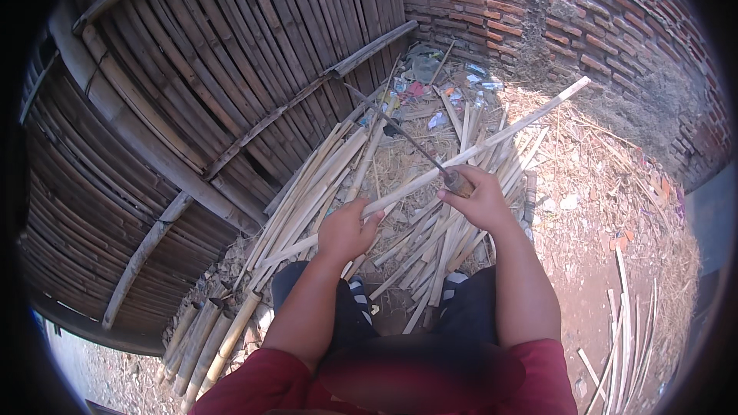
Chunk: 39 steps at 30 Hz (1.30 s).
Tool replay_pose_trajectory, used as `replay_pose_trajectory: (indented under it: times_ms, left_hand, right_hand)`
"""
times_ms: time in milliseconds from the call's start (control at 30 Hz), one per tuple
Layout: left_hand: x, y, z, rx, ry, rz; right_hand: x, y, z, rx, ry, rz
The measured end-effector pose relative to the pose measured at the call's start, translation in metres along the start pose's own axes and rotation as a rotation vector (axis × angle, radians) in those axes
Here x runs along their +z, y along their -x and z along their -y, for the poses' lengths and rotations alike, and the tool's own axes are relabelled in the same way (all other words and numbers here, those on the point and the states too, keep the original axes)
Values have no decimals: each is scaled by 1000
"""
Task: The person shaves a bamboo stick using a knife by scraping the blade along the length of the wood. They hold the stick with one hand and the knife with the other while sitting near a pile of bamboo shavings.
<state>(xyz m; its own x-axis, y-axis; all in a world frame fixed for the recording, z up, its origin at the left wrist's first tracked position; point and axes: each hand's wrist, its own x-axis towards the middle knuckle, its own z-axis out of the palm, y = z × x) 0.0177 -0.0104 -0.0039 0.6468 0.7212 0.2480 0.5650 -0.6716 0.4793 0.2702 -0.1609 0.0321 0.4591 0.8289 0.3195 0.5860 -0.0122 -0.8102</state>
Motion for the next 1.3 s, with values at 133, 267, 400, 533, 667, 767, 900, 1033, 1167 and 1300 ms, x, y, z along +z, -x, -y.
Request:
replay_pose_trajectory:
  times_ms: [133, 267, 400, 533, 667, 767, 900, 1033, 1167, 1300]
  left_hand:
    - [-12, -1, -1, -84, -19, 30]
    - [-14, -1, 4, -144, 10, 21]
    - [-15, -1, 3, -144, 60, 16]
    - [-22, -2, -1, -152, 28, 58]
    - [-21, -1, -2, -127, -8, 51]
    - [-19, -1, -3, -145, 29, 59]
    - [-18, 1, 0, -130, 35, 69]
    - [-19, 3, 0, -123, 21, 91]
    - [-21, -1, -5, -140, -2, 141]
    - [-19, 0, -4, -117, -34, 134]
  right_hand:
    - [-2, 0, 3, -62, 115, 35]
    - [-2, -1, 17, 32, 323, 151]
    - [-4, -1, 16, 16, 466, 132]
    - [-15, -3, -5, 92, 398, 57]
    - [-21, -6, -12, 172, 351, 40]
    - [-13, -3, -8, 101, 388, 66]
    - [2, -3, 3, 27, 474, 193]
    - [-3, -10, -10, 78, 404, 204]
    - [-17, -12, -31, 118, 359, 92]
    - [-20, -8, -26, 158, 406, 114]
